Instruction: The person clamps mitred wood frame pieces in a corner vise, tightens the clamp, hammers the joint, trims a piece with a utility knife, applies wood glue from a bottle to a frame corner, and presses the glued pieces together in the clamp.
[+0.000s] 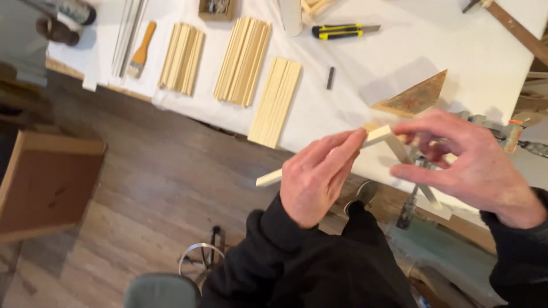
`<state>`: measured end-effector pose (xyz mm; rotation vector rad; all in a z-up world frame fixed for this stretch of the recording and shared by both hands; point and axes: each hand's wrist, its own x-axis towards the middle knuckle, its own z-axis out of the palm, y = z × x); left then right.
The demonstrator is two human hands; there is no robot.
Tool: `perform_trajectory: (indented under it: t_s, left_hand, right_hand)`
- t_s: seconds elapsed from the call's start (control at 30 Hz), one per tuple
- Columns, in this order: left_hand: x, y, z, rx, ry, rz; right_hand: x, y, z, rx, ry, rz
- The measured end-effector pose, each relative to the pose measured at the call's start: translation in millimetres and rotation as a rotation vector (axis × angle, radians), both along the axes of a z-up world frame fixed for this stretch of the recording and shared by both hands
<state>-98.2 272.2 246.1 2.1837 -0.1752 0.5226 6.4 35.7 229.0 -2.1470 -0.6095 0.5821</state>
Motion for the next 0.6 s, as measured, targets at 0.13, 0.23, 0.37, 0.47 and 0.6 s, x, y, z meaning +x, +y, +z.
perform_trajectory:
  t_s: [0.13, 0.23, 0.37, 0.47, 0.6]
  left_hand:
    - [-18.2, 22.6, 12.8, 0.012, -0.011, -0.029]
    - [-28.5, 35.3, 13.2, 0.021, -0.024, -0.004]
    - [-39.7, 47.0, 16.3, 0.030, -0.021, 0.043]
    - [-43.8, 47.4, 15.3, 0.029, -0.016, 0.063]
    - [-42.4, 41.8, 14.9, 0.029, -0.027, 0.096]
  right_hand:
    - [-20.8, 62.3, 45.2, 0.068, -0.027, -0.051]
    - [-28.8, 82.3, 50.3, 0.102, -0.043, -0.078]
    - [-31.8, 97.9, 55.8, 0.100, -0.068, -0.070]
    - [-31.9, 99.5, 59.3, 0.068, -0.096, -0.086]
    - [-32.1, 89.5, 54.7, 0.106, -0.089, -0.149]
